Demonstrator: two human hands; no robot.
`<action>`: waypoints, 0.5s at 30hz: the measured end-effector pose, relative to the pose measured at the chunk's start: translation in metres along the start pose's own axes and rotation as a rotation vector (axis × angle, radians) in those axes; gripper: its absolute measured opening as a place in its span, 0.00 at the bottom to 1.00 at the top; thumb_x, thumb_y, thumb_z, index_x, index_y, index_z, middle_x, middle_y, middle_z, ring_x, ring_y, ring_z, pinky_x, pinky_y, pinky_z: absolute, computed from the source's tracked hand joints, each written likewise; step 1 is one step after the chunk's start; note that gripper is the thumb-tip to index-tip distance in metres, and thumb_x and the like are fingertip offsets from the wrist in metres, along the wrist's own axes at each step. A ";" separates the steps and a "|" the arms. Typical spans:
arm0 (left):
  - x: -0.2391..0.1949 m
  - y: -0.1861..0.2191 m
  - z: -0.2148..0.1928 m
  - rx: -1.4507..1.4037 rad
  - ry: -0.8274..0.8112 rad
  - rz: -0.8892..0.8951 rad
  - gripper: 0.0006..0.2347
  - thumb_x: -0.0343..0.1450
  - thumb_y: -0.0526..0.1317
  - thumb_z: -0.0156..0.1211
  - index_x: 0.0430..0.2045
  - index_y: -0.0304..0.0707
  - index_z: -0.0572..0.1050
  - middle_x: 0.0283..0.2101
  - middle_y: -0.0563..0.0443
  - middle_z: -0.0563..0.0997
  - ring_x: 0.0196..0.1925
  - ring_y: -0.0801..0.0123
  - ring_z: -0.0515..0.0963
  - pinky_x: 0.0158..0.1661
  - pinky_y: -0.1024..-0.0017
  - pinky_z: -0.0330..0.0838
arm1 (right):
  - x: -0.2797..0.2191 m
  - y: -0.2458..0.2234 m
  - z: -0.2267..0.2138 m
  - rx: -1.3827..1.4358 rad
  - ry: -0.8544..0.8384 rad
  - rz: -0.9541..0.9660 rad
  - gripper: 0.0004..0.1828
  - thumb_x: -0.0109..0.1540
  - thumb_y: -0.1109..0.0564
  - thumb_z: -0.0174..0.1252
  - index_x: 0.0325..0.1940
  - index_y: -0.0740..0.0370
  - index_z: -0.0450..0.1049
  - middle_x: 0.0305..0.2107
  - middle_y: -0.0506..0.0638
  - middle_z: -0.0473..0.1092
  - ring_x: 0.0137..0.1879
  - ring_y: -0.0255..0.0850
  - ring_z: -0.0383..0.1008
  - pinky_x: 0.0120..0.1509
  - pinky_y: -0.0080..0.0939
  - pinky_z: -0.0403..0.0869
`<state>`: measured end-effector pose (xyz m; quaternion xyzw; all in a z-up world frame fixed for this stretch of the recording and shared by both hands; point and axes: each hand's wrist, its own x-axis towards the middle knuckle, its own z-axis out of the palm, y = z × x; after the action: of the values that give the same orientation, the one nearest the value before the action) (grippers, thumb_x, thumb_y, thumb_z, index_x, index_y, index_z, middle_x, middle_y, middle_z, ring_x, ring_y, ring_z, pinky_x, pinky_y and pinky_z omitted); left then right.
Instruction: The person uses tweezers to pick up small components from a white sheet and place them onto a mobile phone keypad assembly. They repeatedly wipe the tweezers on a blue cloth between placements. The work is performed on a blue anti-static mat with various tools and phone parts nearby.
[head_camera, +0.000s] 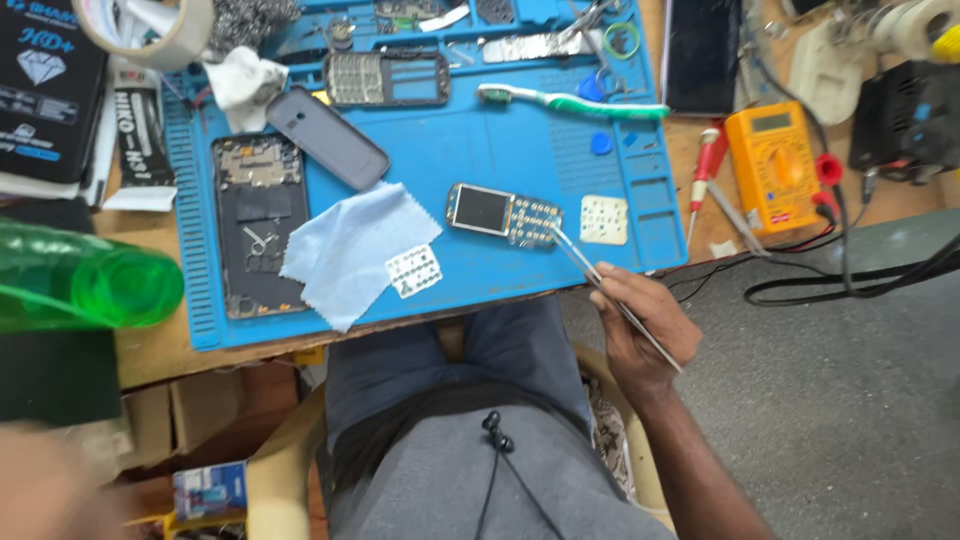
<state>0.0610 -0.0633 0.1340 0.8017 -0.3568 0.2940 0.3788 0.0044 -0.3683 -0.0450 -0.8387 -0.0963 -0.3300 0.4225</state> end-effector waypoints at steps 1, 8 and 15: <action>0.000 0.003 -0.002 0.024 -0.012 0.009 0.13 0.69 0.36 0.68 0.48 0.45 0.81 0.60 0.50 0.69 0.65 0.60 0.66 0.60 0.57 0.56 | 0.001 -0.001 -0.002 -0.001 -0.005 0.012 0.13 0.62 0.67 0.68 0.50 0.65 0.77 0.46 0.58 0.78 0.54 0.45 0.82 0.60 0.40 0.81; -0.005 0.010 -0.035 0.160 -0.151 0.102 0.14 0.70 0.37 0.69 0.49 0.45 0.81 0.59 0.51 0.70 0.64 0.60 0.67 0.61 0.57 0.57 | 0.003 -0.007 0.004 0.073 0.032 0.130 0.12 0.63 0.69 0.66 0.50 0.66 0.77 0.47 0.58 0.78 0.53 0.44 0.82 0.60 0.40 0.80; -0.027 0.023 -0.048 0.236 -0.194 0.035 0.14 0.70 0.38 0.70 0.50 0.46 0.80 0.59 0.52 0.71 0.63 0.59 0.67 0.61 0.57 0.58 | 0.004 -0.009 -0.003 0.175 0.049 0.196 0.10 0.67 0.67 0.63 0.53 0.68 0.75 0.48 0.59 0.76 0.53 0.44 0.82 0.57 0.38 0.82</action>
<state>0.0175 -0.0249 0.1487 0.8590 -0.3687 0.2614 0.2407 0.0025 -0.3655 -0.0355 -0.7957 -0.0320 -0.2981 0.5263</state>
